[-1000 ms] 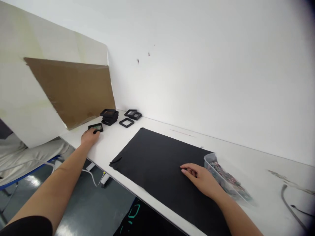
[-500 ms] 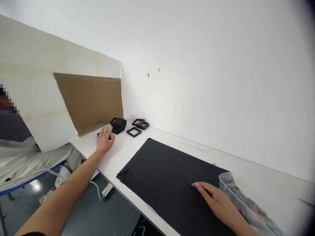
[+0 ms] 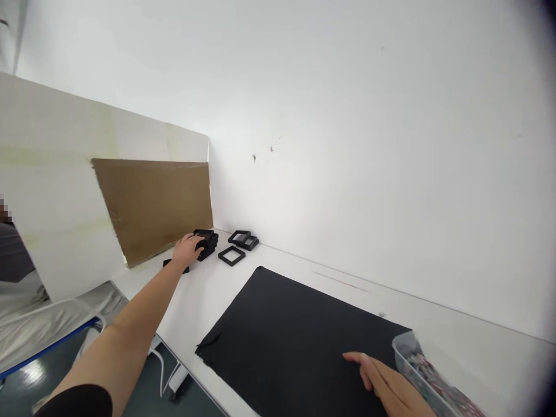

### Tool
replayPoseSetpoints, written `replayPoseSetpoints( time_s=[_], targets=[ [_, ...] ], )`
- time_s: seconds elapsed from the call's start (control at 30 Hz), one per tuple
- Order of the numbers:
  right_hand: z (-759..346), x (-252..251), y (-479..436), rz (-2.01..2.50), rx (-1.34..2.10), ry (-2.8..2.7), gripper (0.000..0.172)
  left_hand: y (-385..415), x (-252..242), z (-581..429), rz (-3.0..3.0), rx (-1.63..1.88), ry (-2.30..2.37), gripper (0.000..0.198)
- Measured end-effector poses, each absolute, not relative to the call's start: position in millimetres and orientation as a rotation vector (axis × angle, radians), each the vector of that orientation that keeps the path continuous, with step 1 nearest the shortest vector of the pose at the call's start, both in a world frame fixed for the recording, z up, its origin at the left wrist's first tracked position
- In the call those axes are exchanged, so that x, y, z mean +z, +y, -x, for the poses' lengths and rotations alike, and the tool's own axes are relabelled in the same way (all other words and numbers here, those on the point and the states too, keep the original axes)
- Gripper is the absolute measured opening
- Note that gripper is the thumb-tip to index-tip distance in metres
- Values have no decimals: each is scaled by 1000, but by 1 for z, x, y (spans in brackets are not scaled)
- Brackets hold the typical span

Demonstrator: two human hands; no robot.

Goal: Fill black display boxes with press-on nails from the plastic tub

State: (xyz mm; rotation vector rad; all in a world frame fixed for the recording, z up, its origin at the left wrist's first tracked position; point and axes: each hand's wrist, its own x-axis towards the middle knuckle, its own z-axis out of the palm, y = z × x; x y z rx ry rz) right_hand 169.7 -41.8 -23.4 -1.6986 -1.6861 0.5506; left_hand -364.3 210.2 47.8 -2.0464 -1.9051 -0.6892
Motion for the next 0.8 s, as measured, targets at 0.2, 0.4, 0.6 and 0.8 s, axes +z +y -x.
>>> replayPoseSetpoints(
  time_s=[0.2,0.4,0.6,0.8],
  targets=[
    [-176,-29,-38,1752,483,-1666,65,221,34,372,2029,-853,-1957,34],
    [-181,-38,-35,1779,502,-1676,63,209,44,354,2046,-1156,-1770,34],
    [-182,-42,-34,1769,504,-1648,66,165,85,294,2071,-1511,-1394,32],
    [-174,-35,-37,1704,517,-1695,66,100,77,179,2220,-1783,-1072,22]
  ],
)
